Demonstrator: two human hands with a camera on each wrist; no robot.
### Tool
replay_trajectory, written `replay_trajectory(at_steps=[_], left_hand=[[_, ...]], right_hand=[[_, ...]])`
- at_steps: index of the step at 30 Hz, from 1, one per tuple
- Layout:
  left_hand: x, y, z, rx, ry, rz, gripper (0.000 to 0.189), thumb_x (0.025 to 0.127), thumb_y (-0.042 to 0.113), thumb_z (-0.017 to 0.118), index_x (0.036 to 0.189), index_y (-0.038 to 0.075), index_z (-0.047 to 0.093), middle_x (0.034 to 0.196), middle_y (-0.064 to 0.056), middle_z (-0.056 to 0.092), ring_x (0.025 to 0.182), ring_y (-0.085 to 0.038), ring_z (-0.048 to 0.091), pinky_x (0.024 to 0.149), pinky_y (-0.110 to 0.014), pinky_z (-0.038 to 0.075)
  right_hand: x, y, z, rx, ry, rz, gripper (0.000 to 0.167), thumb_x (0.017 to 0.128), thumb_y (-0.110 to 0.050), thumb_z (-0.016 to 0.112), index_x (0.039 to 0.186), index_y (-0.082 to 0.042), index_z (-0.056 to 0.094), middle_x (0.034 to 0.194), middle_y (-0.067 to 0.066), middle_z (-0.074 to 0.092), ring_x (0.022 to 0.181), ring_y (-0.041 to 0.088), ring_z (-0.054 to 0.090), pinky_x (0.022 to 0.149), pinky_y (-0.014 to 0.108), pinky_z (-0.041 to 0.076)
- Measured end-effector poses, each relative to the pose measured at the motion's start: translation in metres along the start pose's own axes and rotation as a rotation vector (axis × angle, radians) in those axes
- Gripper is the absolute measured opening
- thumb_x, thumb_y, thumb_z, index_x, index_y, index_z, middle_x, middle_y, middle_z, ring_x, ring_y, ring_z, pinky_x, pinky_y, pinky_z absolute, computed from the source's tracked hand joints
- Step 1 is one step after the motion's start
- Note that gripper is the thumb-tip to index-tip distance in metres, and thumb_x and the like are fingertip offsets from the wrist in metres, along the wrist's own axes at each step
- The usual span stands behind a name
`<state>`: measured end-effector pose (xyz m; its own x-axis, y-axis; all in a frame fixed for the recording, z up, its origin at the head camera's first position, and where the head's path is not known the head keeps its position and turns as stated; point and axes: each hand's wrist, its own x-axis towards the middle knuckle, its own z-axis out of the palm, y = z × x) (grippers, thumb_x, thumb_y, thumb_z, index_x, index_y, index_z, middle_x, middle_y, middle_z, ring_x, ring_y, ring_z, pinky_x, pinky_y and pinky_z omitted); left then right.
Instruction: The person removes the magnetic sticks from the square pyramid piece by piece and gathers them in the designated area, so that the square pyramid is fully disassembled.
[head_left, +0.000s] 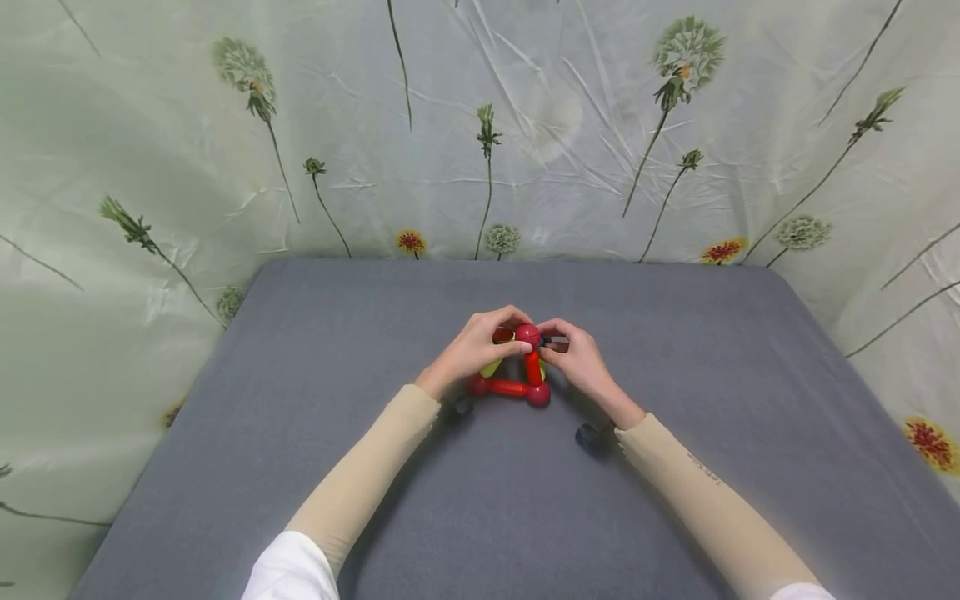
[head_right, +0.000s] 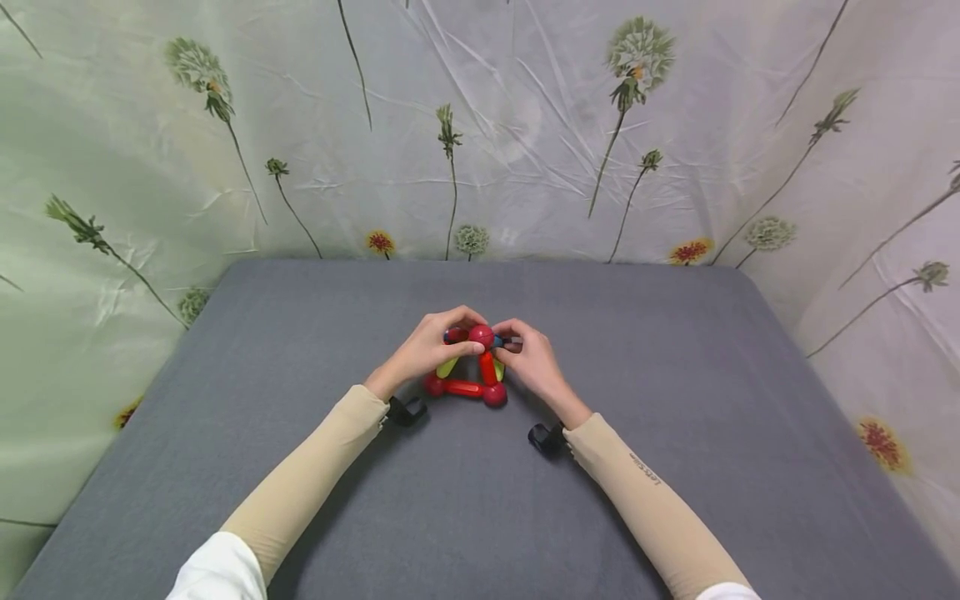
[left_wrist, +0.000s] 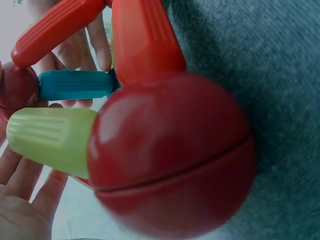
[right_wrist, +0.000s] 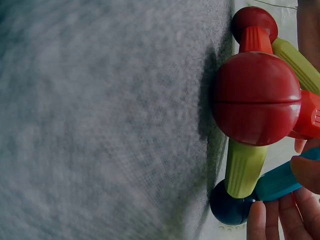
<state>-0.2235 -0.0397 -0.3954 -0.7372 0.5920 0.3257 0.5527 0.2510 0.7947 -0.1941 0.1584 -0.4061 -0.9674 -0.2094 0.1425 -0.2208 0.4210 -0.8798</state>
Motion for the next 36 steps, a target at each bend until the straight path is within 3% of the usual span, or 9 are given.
replay_trajectory(at_steps=[3,7,10,13,17,20,29,36], left_hand=[[0.001,0.0,0.0,-0.036,0.027,-0.009,0.029,0.09,0.019,0.068,0.115,0.006,0.059,0.104,-0.004,0.064,0.094,-0.013,0.06,0.085,-0.032,0.05],[0.003,-0.002,-0.006,-0.066,0.116,-0.039,0.033,0.091,0.015,0.067,0.12,0.004,0.057,0.111,-0.009,0.063,0.103,-0.021,0.06,0.092,-0.043,0.047],[0.007,-0.009,-0.014,-0.076,0.179,-0.113,0.034,0.09,0.01,0.067,0.122,0.003,0.057,0.114,-0.012,0.063,0.103,-0.024,0.059,0.093,-0.044,0.046],[0.012,-0.02,-0.024,-0.124,0.202,-0.241,0.034,0.089,0.006,0.067,0.121,0.002,0.058,0.116,-0.013,0.062,0.103,-0.025,0.06,0.09,-0.038,0.048],[0.021,-0.038,-0.035,-0.15,0.173,-0.384,0.034,0.088,0.005,0.068,0.121,0.002,0.06,0.118,-0.014,0.061,0.106,-0.026,0.06,0.086,-0.035,0.05],[0.028,-0.05,-0.04,-0.115,0.13,-0.428,0.035,0.088,0.006,0.068,0.122,0.003,0.06,0.118,-0.015,0.061,0.107,-0.027,0.06,0.086,-0.035,0.05],[0.047,-0.067,-0.042,0.028,0.016,-0.461,0.036,0.088,0.007,0.068,0.123,0.003,0.062,0.118,-0.014,0.062,0.104,-0.026,0.059,0.091,-0.036,0.046],[0.054,-0.074,-0.04,0.058,-0.007,-0.463,0.036,0.089,0.007,0.066,0.125,0.005,0.061,0.12,-0.014,0.062,0.108,-0.026,0.057,0.094,-0.037,0.044]], right_hand=[[0.001,0.0,0.001,-0.004,0.003,0.002,0.027,0.086,0.005,0.065,0.113,0.003,0.061,0.113,0.021,0.06,0.097,0.034,0.064,0.087,0.041,0.05],[0.002,0.0,0.0,0.023,-0.011,0.029,0.028,0.087,0.006,0.064,0.115,0.003,0.061,0.113,0.021,0.06,0.098,0.034,0.064,0.087,0.04,0.05],[0.005,0.002,-0.003,0.041,-0.006,0.059,0.03,0.087,0.007,0.061,0.117,0.003,0.061,0.115,0.02,0.06,0.103,0.032,0.061,0.09,0.04,0.048],[0.008,0.005,-0.007,0.062,-0.008,0.106,0.031,0.088,0.008,0.058,0.119,0.004,0.06,0.118,0.021,0.059,0.11,0.032,0.056,0.095,0.043,0.045],[0.012,0.007,-0.009,0.086,-0.052,0.185,0.031,0.091,0.005,0.056,0.122,0.005,0.059,0.122,0.022,0.058,0.115,0.034,0.053,0.099,0.045,0.04],[0.015,0.007,-0.009,0.089,-0.073,0.232,0.03,0.092,0.002,0.057,0.122,0.004,0.059,0.123,0.021,0.058,0.115,0.034,0.053,0.1,0.046,0.038],[0.022,0.011,-0.008,0.074,-0.094,0.246,0.028,0.092,0.001,0.059,0.12,0.002,0.06,0.122,0.019,0.059,0.114,0.032,0.053,0.099,0.046,0.039],[0.025,0.018,-0.009,0.108,-0.117,0.234,0.029,0.093,0.0,0.058,0.122,0.003,0.058,0.122,0.02,0.058,0.113,0.032,0.054,0.098,0.045,0.04]])
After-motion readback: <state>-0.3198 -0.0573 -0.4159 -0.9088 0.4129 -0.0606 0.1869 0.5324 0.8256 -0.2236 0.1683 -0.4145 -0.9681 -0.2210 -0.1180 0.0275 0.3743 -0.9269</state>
